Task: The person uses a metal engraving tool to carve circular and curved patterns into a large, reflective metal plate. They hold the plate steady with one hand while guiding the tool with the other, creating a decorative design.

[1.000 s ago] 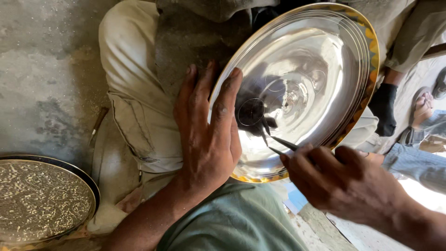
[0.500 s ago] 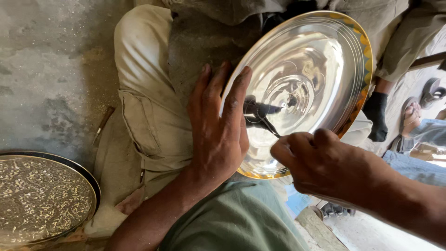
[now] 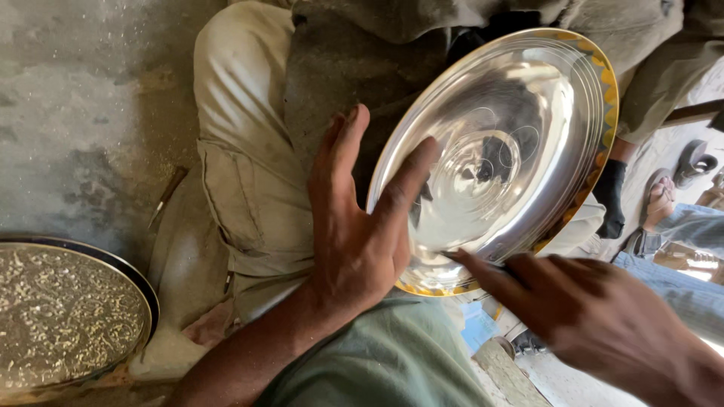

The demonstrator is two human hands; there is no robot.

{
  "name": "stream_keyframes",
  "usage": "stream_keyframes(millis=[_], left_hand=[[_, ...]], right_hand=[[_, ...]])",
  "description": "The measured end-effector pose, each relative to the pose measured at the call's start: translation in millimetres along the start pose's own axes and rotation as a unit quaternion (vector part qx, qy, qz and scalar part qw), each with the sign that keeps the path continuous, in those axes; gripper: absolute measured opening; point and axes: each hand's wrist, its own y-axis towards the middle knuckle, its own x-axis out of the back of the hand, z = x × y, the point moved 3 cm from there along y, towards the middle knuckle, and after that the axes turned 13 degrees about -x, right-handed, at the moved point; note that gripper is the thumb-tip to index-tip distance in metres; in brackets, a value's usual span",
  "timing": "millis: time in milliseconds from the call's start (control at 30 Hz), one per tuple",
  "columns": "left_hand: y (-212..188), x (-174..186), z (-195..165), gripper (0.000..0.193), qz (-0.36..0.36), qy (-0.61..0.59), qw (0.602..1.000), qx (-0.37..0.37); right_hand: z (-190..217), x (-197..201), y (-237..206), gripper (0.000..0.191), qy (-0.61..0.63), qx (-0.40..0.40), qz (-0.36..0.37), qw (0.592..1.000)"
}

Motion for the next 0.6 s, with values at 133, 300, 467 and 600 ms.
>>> stream_keyframes(millis=[133,300,467,600], left_hand=[[-7.9,-2.3,-18.7,0.036,0.063,0.104,0.992,-0.025],[-15.2,-32.3,-41.4,0.04,0.226,0.249,0.94,-0.057],[-21.2,-50.3,-42.5,0.063,0.216,0.229,0.947,-0.06],[-27.0,-51.2,-44.7,0.069,0.22,0.221,0.949,-0.055]], right_hand=[[-9.2,1.2,-24.3,0.063,0.272,-0.235,-0.049,0.932],[6.1,-7.4,-30.1,0.051,0.36,-0.246,-0.204,0.877],[26.2,-21.5,-23.2,0.046,0.305,-0.272,-0.298,0.863],[31.6,-27.3,-21.4,0.048,0.295,-0.271,-0.298,0.867]])
